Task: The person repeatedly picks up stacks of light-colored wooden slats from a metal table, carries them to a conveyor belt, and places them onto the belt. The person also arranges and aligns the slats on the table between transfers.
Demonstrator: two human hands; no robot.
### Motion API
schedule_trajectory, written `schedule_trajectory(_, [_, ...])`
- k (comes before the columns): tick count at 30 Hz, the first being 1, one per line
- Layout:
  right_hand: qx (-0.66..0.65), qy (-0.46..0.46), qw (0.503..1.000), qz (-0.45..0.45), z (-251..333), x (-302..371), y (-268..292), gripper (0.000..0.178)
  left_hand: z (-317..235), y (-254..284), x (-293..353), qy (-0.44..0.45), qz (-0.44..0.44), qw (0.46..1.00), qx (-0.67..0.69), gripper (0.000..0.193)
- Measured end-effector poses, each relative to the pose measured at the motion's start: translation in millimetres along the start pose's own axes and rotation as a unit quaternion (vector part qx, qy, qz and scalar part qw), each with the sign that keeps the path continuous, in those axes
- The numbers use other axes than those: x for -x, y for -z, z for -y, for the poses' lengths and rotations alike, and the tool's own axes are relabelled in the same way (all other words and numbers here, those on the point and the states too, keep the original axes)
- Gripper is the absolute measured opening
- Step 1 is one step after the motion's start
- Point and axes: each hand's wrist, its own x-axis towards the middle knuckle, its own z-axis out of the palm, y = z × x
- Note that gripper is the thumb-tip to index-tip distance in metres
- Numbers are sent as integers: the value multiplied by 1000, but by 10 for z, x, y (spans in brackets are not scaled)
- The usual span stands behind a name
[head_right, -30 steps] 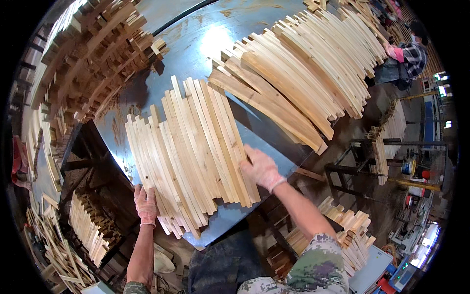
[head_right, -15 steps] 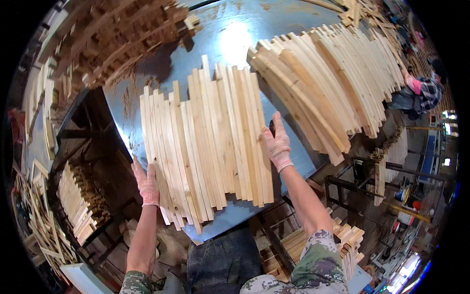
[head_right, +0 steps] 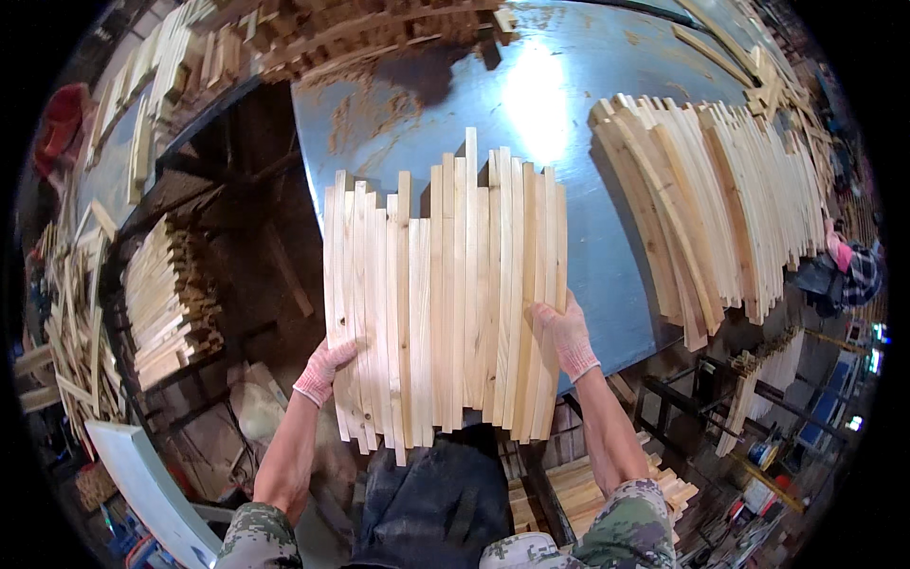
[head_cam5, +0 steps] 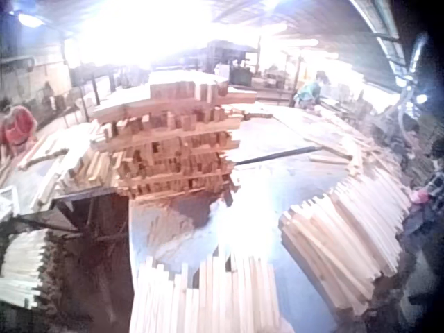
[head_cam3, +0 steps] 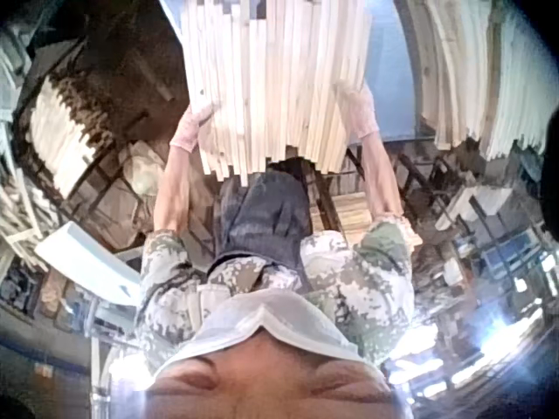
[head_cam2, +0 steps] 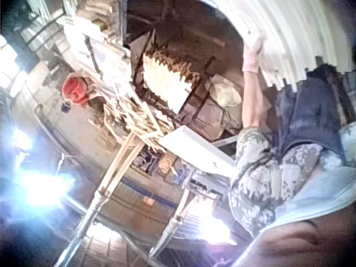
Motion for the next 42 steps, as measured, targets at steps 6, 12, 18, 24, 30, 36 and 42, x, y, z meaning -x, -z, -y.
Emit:
schedule_trajectory(6, [-49, -52, 997, 42, -211, 230, -66, 62, 93, 106, 559, 30, 19, 998, 54, 71])
schedule_trajectory(12, [-73, -58, 992, 79, -130, 627, -427, 51, 86, 234, 1189, -38, 22, 996, 83, 65])
schedule_trajectory(18, [-27, -31, 986, 165, 66, 1073, -940, 48, 166, 566, 2160, -132, -32, 989, 58, 63])
schedule_trajectory(24, [41, 71, 958, 273, 265, 1724, -1592, 64, 798, 1096, 3372, -251, -72, 955, 142, 85])
schedule_trajectory(30, [108, 132, 875, 453, 614, 2861, -3131, 74, 1399, 1457, 4913, -391, -153, 886, 198, 86])
schedule_trajectory(36, [146, 10, 776, 613, -51, 4303, -4834, 59, 2305, 2049, 7002, -382, -270, 820, 329, 65])
schedule_trajectory(42, [295, -32, 692, 658, -1306, 5896, -6198, 45, 3853, 2967, 7745, -322, -390, 761, 406, 56])
